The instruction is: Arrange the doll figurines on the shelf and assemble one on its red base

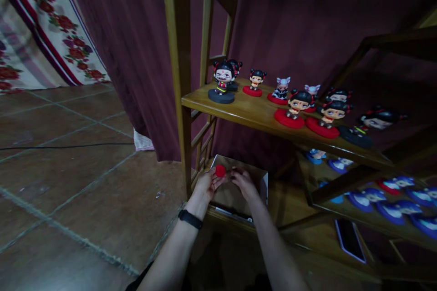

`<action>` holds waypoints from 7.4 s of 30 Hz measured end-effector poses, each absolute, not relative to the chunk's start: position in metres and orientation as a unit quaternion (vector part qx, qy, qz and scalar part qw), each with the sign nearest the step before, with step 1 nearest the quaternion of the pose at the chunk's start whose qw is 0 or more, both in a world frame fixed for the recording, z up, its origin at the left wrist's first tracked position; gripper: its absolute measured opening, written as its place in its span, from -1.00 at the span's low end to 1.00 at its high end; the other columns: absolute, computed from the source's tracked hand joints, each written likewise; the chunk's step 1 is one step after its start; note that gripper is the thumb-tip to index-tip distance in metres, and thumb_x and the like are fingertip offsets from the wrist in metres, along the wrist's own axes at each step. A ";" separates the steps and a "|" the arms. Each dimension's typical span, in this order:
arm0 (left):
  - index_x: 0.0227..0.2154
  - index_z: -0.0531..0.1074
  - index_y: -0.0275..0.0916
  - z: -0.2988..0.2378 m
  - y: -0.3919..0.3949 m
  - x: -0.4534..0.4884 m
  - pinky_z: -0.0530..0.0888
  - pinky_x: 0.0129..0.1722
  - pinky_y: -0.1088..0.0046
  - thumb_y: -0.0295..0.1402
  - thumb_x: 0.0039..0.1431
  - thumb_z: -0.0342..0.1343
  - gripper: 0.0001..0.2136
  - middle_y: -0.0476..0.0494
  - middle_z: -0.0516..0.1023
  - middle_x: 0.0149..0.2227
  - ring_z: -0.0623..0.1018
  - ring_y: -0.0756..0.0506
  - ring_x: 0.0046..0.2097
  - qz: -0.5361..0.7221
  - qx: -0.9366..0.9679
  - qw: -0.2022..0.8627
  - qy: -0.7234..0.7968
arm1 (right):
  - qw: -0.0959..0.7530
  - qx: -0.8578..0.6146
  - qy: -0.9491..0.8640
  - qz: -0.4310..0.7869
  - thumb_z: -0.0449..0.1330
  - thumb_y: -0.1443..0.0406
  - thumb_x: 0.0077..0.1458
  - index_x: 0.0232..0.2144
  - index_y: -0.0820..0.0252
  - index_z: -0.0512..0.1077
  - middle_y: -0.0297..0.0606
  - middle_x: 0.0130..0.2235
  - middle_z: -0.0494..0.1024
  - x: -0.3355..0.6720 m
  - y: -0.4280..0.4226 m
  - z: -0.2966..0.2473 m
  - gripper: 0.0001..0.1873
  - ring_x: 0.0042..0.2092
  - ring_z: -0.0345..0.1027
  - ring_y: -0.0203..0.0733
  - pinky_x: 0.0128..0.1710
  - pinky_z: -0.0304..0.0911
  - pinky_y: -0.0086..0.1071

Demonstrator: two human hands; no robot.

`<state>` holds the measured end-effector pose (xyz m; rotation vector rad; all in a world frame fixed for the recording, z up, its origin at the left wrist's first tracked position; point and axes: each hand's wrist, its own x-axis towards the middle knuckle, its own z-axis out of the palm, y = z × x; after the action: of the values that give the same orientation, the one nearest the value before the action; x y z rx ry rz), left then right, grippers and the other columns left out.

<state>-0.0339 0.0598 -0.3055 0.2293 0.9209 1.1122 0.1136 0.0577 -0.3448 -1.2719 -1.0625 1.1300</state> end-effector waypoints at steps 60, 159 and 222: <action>-0.45 0.45 -0.40 -0.304 0.044 -0.008 0.51 -0.49 0.50 -0.46 -0.12 0.26 -0.85 -0.23 0.54 -0.46 0.51 -0.01 -0.51 0.536 0.170 0.728 0.392 | 0.585 -0.510 -0.489 0.399 0.22 0.19 -0.10 -0.15 0.13 0.31 -0.24 -0.14 0.46 0.119 0.039 -0.311 -0.59 -0.13 0.34 -0.20 -0.10 0.26 -0.28; -0.46 0.50 -0.27 -0.277 0.043 -0.016 0.37 -0.31 0.56 -0.48 -0.21 0.28 -0.84 -0.04 0.54 -0.45 0.47 -0.01 -0.37 0.635 0.370 0.556 0.389 | 0.517 -0.532 -0.666 0.086 0.10 0.29 0.05 -0.17 0.07 0.35 -0.22 -0.14 0.40 0.099 0.006 -0.279 -0.76 -0.08 0.32 -0.19 -0.11 0.32 -0.27; -0.58 0.47 -0.40 -0.307 0.043 -0.006 0.42 -0.56 0.59 -0.47 -0.25 0.28 -0.87 -0.13 0.51 -0.55 0.48 0.03 -0.53 0.512 0.227 0.712 0.423 | 0.513 -0.587 -0.511 0.361 0.14 0.08 -0.05 -0.28 0.12 0.47 -0.28 -0.24 0.55 0.117 0.024 -0.299 -0.67 -0.17 0.36 -0.15 -0.12 0.20 -0.32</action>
<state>-0.0057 0.0429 -0.3074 0.5039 0.9375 1.1359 0.1172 0.0241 -0.2993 -1.4127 -1.2291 0.8678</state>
